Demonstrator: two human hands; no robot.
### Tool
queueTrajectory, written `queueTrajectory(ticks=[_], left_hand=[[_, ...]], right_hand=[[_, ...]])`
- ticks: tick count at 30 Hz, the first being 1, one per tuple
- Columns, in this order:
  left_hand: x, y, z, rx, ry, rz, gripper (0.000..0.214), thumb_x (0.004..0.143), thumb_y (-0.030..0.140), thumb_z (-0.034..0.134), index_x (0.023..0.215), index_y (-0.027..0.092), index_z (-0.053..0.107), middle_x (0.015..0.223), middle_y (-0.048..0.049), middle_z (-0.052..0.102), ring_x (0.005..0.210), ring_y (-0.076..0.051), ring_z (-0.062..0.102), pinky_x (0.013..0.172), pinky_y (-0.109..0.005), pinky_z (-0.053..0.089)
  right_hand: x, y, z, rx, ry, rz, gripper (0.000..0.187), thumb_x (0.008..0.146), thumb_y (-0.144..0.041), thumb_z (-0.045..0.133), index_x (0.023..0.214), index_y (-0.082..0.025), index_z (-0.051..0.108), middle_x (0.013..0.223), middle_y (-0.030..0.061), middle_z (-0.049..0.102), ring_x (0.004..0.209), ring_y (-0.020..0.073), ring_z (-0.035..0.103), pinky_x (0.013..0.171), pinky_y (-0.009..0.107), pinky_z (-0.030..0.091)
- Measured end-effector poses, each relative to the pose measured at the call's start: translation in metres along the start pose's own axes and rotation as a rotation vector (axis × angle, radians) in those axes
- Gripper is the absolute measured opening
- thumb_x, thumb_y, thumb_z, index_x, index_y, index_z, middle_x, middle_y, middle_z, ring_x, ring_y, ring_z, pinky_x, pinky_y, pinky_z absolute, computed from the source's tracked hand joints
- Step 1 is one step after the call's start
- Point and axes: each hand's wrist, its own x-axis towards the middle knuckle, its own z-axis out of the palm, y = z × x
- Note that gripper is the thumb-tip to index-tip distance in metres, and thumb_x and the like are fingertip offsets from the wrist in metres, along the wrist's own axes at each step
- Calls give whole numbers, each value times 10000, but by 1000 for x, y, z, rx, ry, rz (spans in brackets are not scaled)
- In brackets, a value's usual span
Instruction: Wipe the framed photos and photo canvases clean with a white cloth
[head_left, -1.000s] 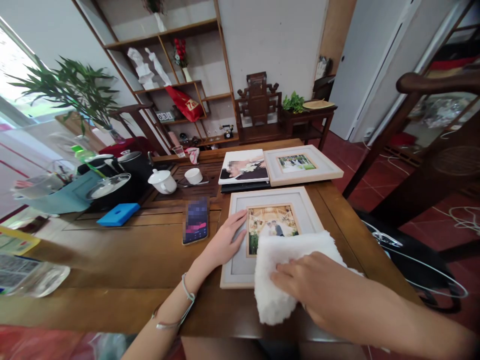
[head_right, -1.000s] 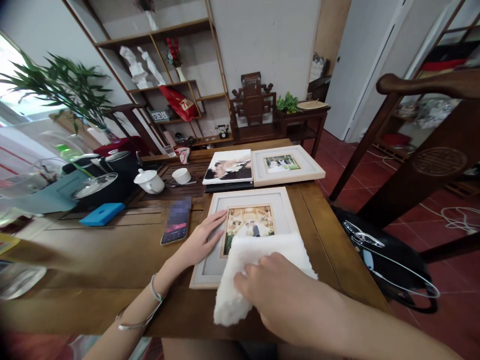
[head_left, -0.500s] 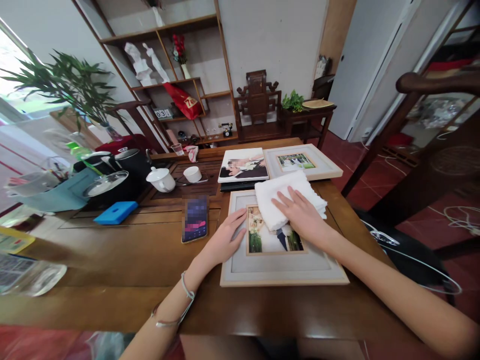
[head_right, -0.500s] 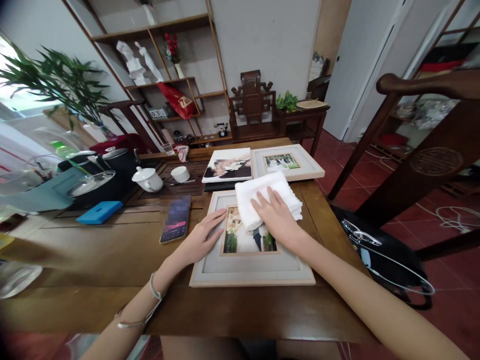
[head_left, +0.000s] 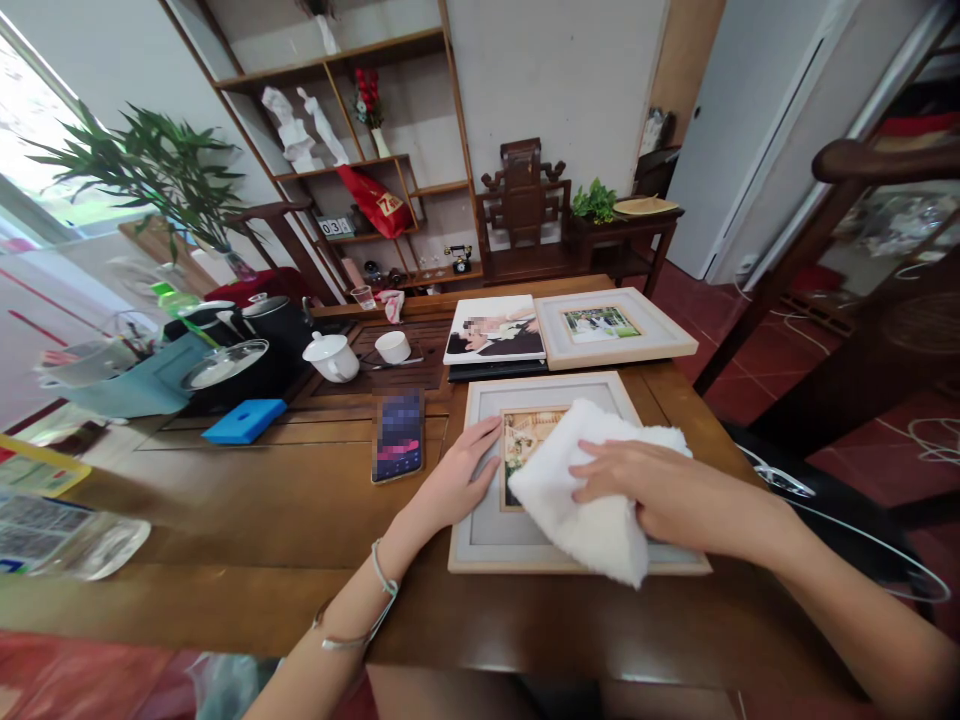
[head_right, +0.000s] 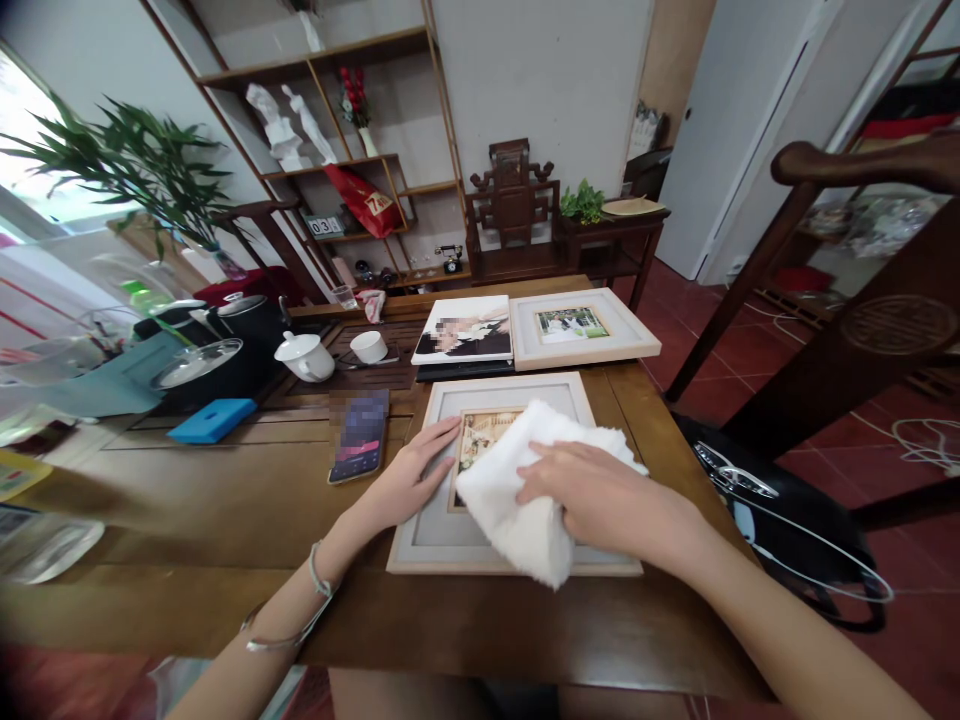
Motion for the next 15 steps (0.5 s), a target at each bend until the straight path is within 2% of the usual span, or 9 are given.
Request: queueTrajectory(ticks=[3,6,8,11,13,15], left_hand=[[0,0,0,-4,2,1,438,971,291,418,1393,179,460,1486,-123,426,1385,-255,387,1165,-473,316],[0,1,-1,-4,-2,-1,431,975,276,402,1391,179,464,1484,-120,430,1386,-251,387,1165,-474,316],[1,2,-2,-5,1,-3,425,979,251,379,1388,179,469,1476,-120,441,1382,-247,394,1165,-474,320],[1,1,-1,-22,5,13,424,979,205,341,1376,184,487,1466,-118,452,1378,-237,398,1165,-465,326],[1,0,-1,-34,-3,10,435,971,173,322,1370,181,497,1466,-119,450,1381,-234,394,1166,-466,326],[0,-1,-1,-38,-12,-8,444,964,164,320,1371,169,496,1472,-125,442,1384,-236,390,1167,-468,323]], right_hand=[[21,20,11,-172,140,187,664,691,78,415,1255,-197,633,1381,77,558,1361,273,388,1110,452,318],[42,23,27,-314,219,302,696,726,73,424,1384,-138,508,1464,170,440,1397,346,301,1121,541,256],[48,15,35,-314,203,259,710,728,64,442,1410,-135,475,1481,201,402,1409,371,255,1124,560,232],[43,-9,40,-241,132,83,667,728,29,467,1380,-107,503,1476,226,397,1419,373,218,1128,531,245],[31,-26,37,-189,75,-20,639,722,12,477,1354,-69,519,1458,247,412,1410,374,247,1117,518,277],[15,-40,31,-118,13,-123,617,707,-2,489,1316,-75,555,1419,228,473,1378,345,337,1106,488,313]])
